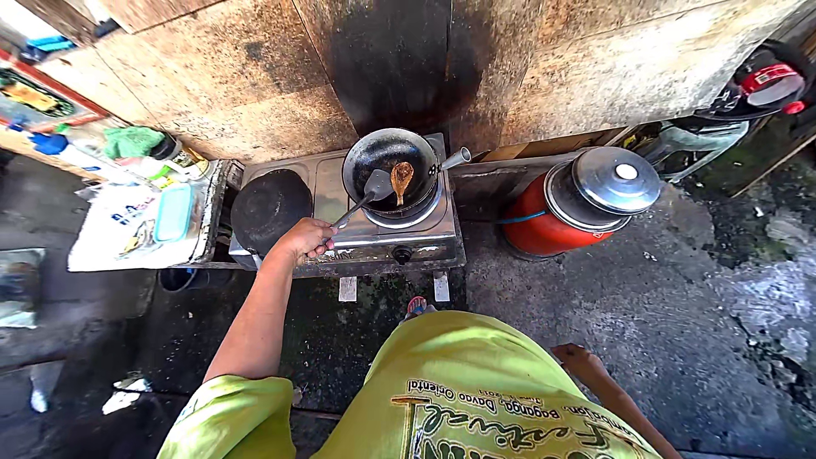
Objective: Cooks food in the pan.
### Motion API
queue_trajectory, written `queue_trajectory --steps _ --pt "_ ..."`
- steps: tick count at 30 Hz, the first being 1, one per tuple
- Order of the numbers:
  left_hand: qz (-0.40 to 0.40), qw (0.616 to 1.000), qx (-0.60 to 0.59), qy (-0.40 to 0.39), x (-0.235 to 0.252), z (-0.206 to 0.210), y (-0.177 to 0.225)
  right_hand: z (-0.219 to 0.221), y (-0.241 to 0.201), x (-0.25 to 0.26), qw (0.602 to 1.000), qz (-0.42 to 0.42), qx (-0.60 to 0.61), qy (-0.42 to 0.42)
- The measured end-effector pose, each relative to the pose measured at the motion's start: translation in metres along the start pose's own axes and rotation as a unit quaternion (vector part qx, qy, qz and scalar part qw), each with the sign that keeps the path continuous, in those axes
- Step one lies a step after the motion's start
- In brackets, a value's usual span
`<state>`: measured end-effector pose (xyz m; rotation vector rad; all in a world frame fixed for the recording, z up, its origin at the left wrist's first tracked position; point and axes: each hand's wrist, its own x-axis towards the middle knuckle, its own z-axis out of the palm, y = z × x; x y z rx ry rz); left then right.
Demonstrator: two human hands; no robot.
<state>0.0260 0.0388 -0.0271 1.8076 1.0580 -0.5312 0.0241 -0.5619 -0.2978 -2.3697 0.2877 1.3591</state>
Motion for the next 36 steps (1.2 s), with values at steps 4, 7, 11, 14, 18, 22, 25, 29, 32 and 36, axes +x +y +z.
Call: queue_trajectory --steps 4,7,11,14,18,22,25,29,32,36 --pt "0.033 0.999 -0.009 0.003 -0.003 0.017 0.002 0.001 0.006 -0.010 0.999 0.020 -0.030 -0.026" --pt "0.091 0.989 0.100 0.054 -0.002 0.034 -0.004 0.010 0.020 -0.008 0.999 0.034 -0.028 -0.023" --pt "0.132 0.954 0.246 0.104 -0.012 0.055 -0.009 0.017 0.029 -0.007 0.999 0.039 -0.023 -0.021" --pt "0.119 0.940 0.296 0.123 -0.028 0.068 -0.009 0.017 0.026 -0.009 0.999 0.039 -0.017 -0.016" --pt "0.126 0.929 0.321 0.137 -0.037 0.075 -0.010 0.013 0.015 -0.013 0.999 0.035 -0.015 -0.011" --pt "0.101 0.931 0.330 0.119 -0.028 0.081 -0.002 0.012 0.009 -0.012 0.999 0.029 -0.019 -0.013" --pt "0.101 0.933 0.325 0.120 -0.026 0.090 0.004 0.007 0.008 -0.015 0.999 0.029 -0.020 -0.016" --pt "0.091 0.928 0.341 0.121 -0.034 0.101 0.009 0.005 0.009 -0.020 0.999 0.032 -0.028 -0.020" --pt "0.095 0.922 0.354 0.123 -0.037 0.103 0.011 0.006 0.010 -0.027 0.999 0.034 -0.024 -0.021" --pt "0.093 0.914 0.376 0.120 -0.039 0.104 0.014 0.014 0.021 -0.026 0.999 0.034 -0.014 -0.016"
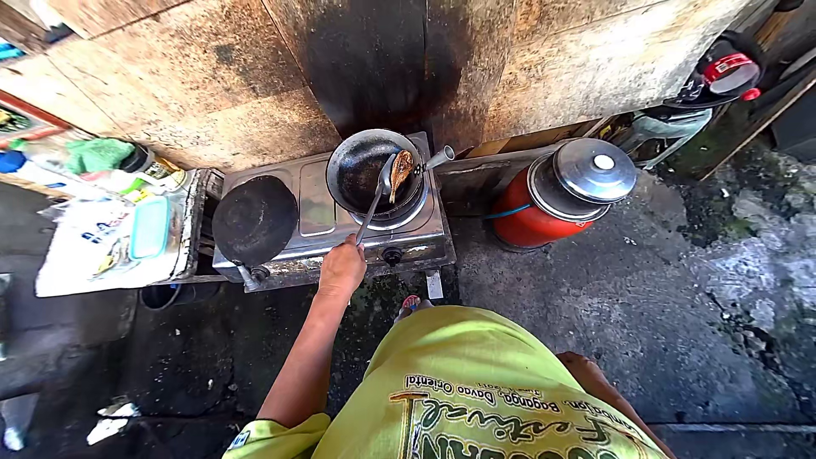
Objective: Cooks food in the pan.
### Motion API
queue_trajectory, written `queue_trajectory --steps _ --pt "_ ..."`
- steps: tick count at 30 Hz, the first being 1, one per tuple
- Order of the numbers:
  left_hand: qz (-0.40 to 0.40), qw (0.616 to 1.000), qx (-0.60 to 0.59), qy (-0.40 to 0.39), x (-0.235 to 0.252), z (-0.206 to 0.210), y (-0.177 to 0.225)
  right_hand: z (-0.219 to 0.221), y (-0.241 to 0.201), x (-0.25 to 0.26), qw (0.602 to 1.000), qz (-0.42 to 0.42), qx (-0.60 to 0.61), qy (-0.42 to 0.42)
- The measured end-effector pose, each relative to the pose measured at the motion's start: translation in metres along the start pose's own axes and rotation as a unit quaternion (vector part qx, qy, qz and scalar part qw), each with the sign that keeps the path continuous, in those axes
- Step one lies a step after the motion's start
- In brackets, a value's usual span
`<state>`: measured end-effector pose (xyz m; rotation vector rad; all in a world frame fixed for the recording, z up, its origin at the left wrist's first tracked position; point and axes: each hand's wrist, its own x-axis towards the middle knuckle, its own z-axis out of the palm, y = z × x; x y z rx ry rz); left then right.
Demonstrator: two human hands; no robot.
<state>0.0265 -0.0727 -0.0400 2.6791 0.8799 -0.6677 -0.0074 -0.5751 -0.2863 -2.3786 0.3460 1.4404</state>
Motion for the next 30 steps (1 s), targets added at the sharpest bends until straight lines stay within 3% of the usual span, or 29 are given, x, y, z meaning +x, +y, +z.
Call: queue_trajectory --steps 30 --pt "-0.002 1.000 0.017 -0.004 -0.002 0.004 0.005 0.011 0.003 -0.011 1.000 0.008 0.020 0.007"
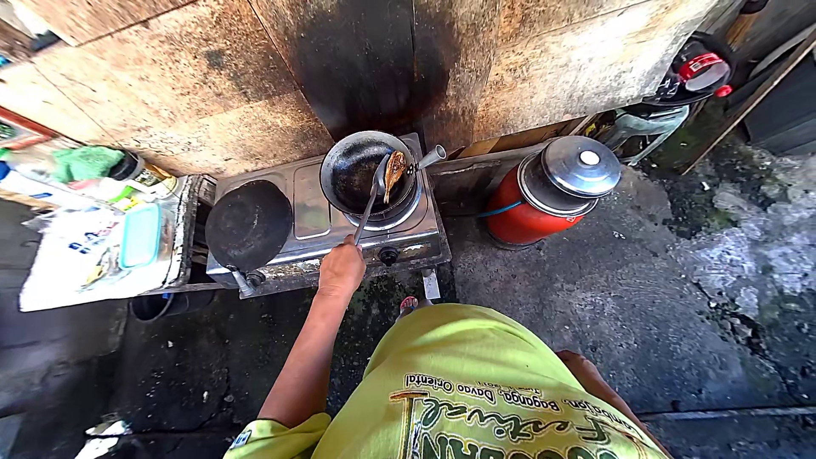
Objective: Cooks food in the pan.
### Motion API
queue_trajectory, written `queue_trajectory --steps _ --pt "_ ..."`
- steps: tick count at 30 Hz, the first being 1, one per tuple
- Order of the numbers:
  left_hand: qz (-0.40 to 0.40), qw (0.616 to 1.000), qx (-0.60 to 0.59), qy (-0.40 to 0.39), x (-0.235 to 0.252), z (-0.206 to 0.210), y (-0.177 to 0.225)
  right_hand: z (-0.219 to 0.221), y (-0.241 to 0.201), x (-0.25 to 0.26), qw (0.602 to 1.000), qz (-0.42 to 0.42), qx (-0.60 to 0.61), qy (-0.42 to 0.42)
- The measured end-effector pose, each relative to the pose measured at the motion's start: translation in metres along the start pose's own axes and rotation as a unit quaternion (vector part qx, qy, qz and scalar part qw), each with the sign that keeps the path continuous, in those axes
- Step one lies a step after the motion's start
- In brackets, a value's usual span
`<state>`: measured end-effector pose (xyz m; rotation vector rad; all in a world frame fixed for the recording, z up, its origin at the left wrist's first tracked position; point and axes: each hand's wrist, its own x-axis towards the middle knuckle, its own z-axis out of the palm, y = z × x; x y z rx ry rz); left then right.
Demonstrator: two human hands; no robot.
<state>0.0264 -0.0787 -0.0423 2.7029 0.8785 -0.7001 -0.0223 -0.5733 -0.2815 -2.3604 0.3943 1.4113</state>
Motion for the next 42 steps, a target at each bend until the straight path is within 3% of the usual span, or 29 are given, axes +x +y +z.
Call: queue_trajectory --steps 42 --pt "0.004 1.000 0.008 -0.001 -0.006 0.004 0.001 0.008 0.009 -0.005 1.000 0.013 -0.007 0.008"
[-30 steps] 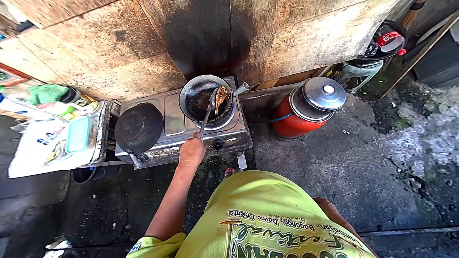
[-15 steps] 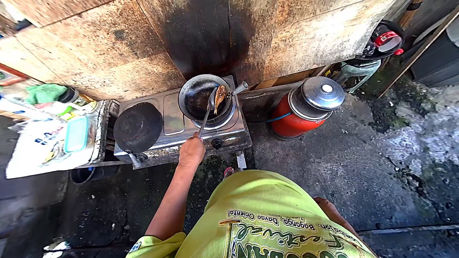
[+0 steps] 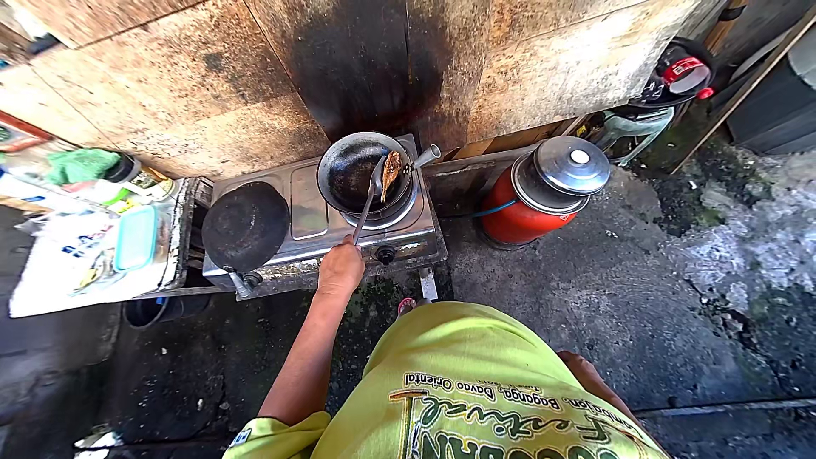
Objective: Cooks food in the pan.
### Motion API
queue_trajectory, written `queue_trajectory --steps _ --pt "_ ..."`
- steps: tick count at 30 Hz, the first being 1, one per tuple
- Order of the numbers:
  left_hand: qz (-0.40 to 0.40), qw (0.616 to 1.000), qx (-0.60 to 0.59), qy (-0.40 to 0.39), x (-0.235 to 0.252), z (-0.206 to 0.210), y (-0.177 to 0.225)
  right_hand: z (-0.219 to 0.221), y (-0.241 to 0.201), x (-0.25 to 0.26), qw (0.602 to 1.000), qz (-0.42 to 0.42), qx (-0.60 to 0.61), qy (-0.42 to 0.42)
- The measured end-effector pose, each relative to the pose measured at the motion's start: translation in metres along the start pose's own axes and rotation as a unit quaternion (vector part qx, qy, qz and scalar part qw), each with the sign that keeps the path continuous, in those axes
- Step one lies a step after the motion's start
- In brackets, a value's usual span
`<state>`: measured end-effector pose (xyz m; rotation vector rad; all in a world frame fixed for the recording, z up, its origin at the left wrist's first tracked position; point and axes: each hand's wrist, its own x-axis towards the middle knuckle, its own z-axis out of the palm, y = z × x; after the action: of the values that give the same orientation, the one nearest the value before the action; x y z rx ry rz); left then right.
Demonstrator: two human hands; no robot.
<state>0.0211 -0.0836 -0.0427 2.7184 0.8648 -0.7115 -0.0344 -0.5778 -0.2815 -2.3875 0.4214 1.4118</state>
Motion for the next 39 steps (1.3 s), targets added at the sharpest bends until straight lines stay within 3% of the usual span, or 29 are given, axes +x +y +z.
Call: queue_trajectory --steps 13,29,33,39 --pt "0.002 1.000 0.002 0.003 -0.001 0.000 0.000 0.010 0.011 0.001 1.000 -0.005 0.006 0.006" --pt "-0.014 0.999 -0.045 0.021 0.011 -0.011 -0.039 0.017 0.020 0.005 1.000 -0.006 0.026 0.017" --pt "-0.005 0.997 -0.073 0.015 0.012 -0.006 -0.038 0.015 0.021 0.010 1.000 -0.007 0.015 0.012" --pt "-0.004 0.976 -0.215 -0.017 0.019 0.005 -0.041 0.012 0.020 0.014 1.000 -0.009 0.012 0.016"
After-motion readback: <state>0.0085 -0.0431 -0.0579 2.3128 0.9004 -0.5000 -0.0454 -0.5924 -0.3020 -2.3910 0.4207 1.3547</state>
